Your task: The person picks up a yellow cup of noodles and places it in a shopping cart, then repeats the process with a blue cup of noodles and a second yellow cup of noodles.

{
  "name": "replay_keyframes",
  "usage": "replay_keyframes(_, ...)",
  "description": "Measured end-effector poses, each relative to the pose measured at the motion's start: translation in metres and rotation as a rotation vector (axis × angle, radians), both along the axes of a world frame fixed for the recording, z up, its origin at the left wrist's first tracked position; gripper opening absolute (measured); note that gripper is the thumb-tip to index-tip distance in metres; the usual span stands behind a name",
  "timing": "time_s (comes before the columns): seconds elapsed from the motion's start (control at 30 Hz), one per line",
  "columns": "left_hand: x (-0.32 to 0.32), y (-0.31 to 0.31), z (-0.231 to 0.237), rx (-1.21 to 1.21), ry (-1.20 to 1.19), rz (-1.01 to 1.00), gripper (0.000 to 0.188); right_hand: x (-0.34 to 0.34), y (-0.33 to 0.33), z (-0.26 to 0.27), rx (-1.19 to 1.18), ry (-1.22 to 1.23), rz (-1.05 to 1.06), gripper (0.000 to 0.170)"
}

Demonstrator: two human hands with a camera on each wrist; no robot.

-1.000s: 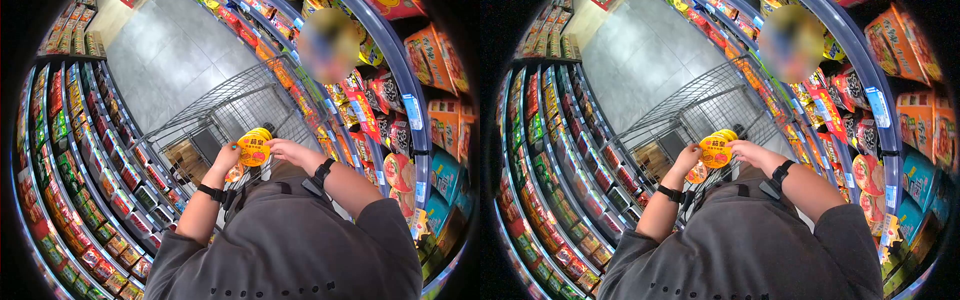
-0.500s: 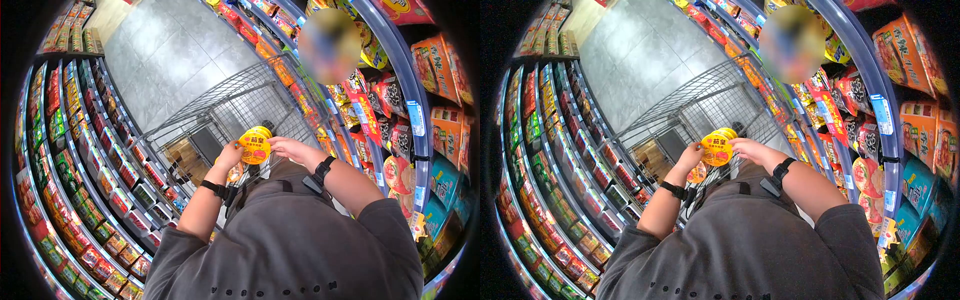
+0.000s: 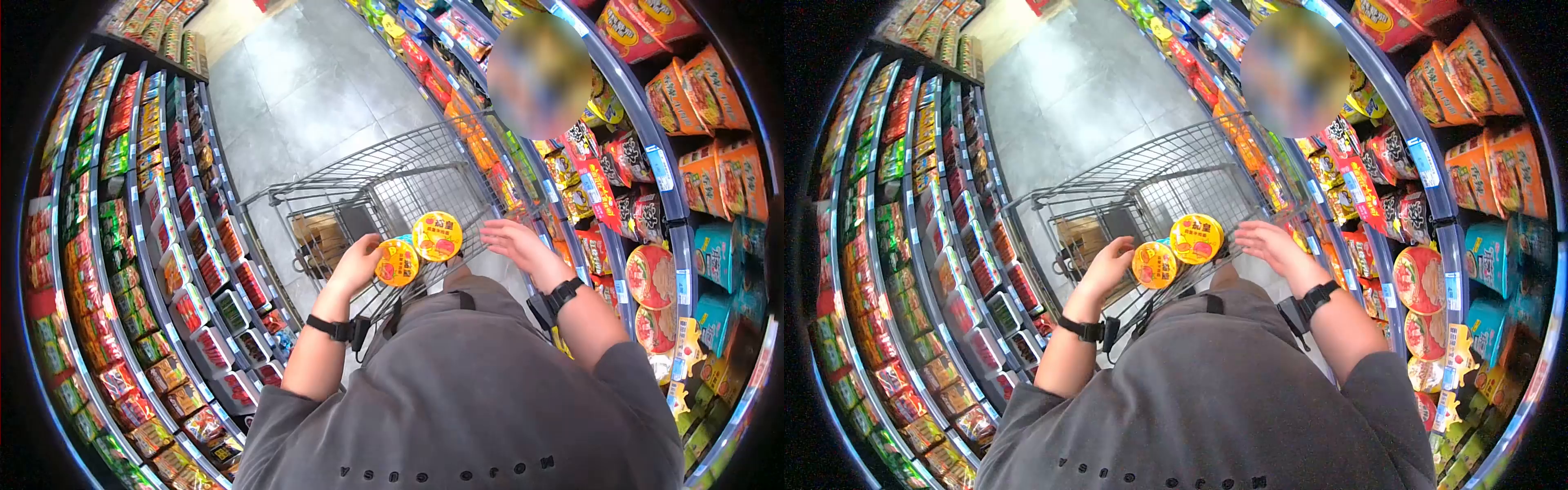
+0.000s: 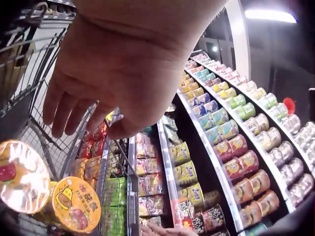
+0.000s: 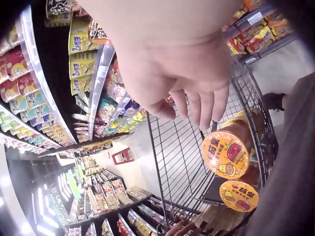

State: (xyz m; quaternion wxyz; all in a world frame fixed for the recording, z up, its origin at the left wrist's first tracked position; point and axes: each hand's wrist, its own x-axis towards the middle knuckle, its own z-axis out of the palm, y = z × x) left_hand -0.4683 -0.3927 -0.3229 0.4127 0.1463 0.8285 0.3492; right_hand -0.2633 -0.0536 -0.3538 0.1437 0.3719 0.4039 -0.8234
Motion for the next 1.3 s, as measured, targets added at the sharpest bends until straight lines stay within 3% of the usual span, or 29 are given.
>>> replay_keyframes(0.17,0.008,-0.071,0.022,0.074,0.020,0.021,0.044,0.053,-0.026,0.011,0.103,0.006,-0.145,0.027)
replay_keyframes(0.43,0.022,-0.120,-0.021,0.213,0.024,-0.024,0.042,0.185,-0.093,0.008,0.102,-0.048,-0.371,0.014)
replay_keyframes(0.63,0.048,-0.085,-0.009,0.209,-0.046,-0.170,0.039,0.256,-0.139,0.037,0.101,-0.153,-0.534,0.009)
replay_keyframes(0.93,0.064,-0.053,-0.015,0.220,0.005,-0.412,0.042,0.301,-0.160,0.057,0.164,-0.067,-0.757,0.008)
replay_keyframes(1.13,0.100,0.013,0.026,0.181,0.084,-0.551,0.040,0.363,-0.168,0.076,0.226,-0.003,-0.847,0.005)
replay_keyframes(1.3,0.150,0.077,0.019,0.221,0.083,-0.679,0.035,0.441,-0.175,0.081,0.256,0.067,-0.975,0.004)
